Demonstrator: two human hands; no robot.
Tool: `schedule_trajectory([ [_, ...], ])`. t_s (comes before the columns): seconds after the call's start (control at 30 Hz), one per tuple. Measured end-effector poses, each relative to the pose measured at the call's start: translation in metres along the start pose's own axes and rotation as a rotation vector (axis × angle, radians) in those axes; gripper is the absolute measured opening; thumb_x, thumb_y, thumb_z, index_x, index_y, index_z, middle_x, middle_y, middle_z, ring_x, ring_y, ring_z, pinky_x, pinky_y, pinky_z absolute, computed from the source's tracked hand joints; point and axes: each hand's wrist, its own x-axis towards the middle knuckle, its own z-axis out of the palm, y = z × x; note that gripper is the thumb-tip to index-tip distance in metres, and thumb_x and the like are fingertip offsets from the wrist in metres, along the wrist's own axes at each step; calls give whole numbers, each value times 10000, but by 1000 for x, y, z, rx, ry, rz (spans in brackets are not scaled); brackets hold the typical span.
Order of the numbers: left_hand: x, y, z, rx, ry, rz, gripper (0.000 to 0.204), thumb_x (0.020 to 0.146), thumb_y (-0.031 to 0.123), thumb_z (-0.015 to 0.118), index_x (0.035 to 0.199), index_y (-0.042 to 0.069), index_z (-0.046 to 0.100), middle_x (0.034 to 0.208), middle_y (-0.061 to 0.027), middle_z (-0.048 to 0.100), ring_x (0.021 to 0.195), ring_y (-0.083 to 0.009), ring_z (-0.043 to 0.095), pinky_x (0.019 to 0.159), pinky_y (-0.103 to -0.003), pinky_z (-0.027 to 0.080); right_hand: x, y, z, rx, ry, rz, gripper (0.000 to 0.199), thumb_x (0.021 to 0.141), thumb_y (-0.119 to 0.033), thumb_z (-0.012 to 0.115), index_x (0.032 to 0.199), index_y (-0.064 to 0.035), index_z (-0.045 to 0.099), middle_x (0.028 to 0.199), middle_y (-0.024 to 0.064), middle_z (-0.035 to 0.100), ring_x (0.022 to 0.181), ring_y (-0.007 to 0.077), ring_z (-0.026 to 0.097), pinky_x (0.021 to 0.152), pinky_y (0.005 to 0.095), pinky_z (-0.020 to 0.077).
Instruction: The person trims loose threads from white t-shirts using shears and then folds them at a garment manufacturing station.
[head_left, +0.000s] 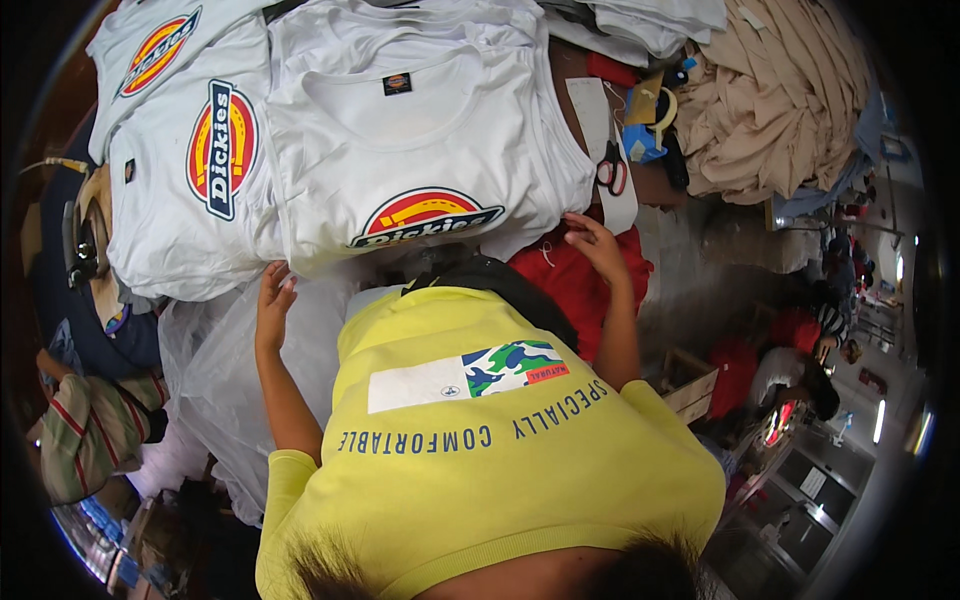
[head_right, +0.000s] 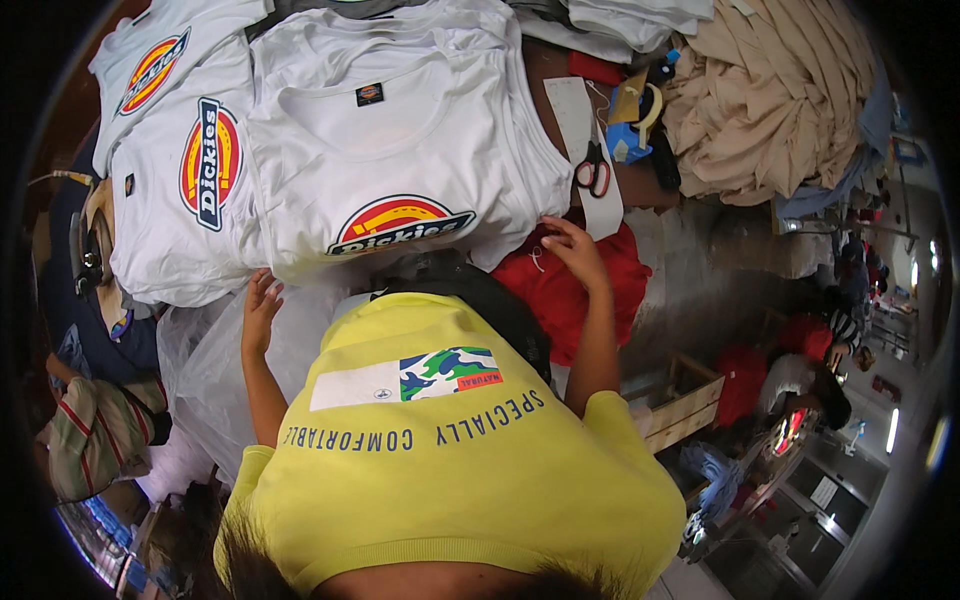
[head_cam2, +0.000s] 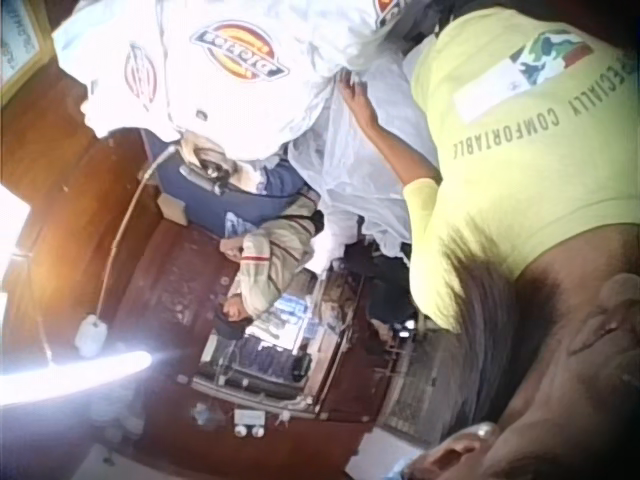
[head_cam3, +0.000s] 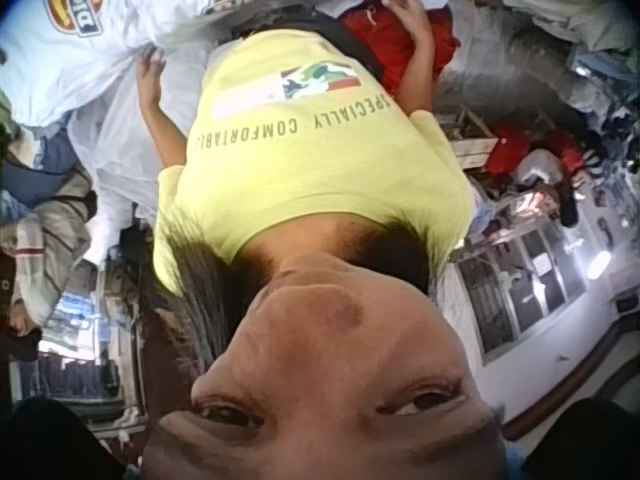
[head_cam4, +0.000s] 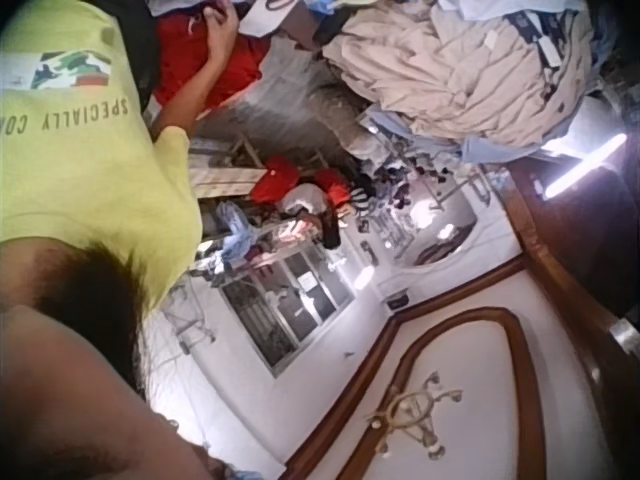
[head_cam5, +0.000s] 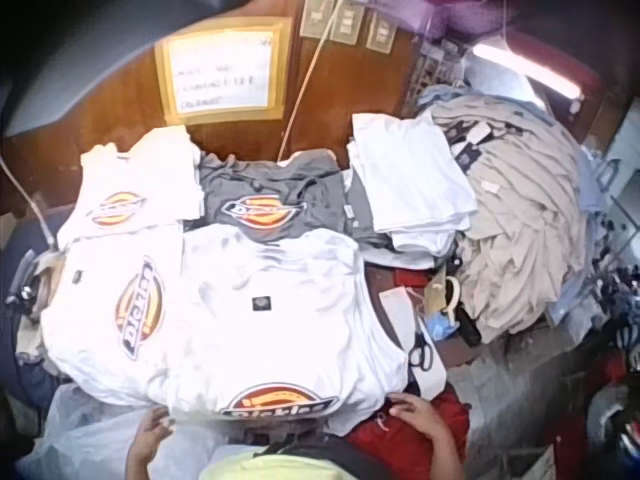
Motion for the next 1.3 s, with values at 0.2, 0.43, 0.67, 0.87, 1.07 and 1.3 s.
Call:
schedule_trajectory([
  [0.2, 36, -30, 0, 148, -359, -18, 355, 857, 160, 559, 1200, 99, 493, 1103, 3, 555, 1011, -99, 476, 903, -297, 357, 13, -6, 17, 139, -106, 22, 199, 763, -45, 675, 913, -43, 545, 868, -2, 550, 814, 85, 544, 719, 229, 453],
  [0.43, 38, -25, -5, 274, -443, 33, 364, 816, 31, 580, 1172, 33, 505, 1026, -12, 582, 913, -126, 520, 833, -287, 408, 9, 3, 40, 246, 102, -192, 215, 783, 9, 623, 982, -42, 556, 792, -29, 484, 667, 41, 476, 623, 181, 435],
  [0.67, 37, 10, -17, 1009, -438, 383, 387, 747, -5, 603, 1122, 47, 521, 973, -186, 560, 902, -353, 536, 760, -389, 430, 11, -10, 27, -143, 54, -251, 294, 757, -47, 654, 1043, -58, 585, 732, -14, 485, 617, 68, 471, 555, 218, 425],
  [0.87, 19, 48, -8, 1188, -194, 290, 344, 694, 41, 670, 1003, 9, 522, 870, -191, 583, 808, -410, 551, 692, -434, 432, 10, -22, 39, -578, 157, -207, 415, 679, -226, 741, 1024, -55, 584, 722, 70, 541, 627, 197, 531, 580, 310, 440],
  [1.07, 24, 27, -23, 873, -142, 446, 336, 691, 68, 689, 992, 14, 549, 889, -158, 604, 795, -365, 567, 731, -390, 439, 9, 10, 47, -714, 26, -281, 352, 688, -282, 725, 895, -29, 595, 727, 81, 572, 672, 259, 565, 625, 358, 457],
  [1.3, 25, 25, -18, 1009, -161, 439, 243, 757, 121, 654, 978, 30, 607, 858, -141, 618, 777, -330, 569, 731, -370, 434, 24, 9, 48, -855, 72, -360, 246, 685, -256, 695, 776, -44, 610, 886, 108, 578, 766, 297, 579, 624, 373, 471],
])
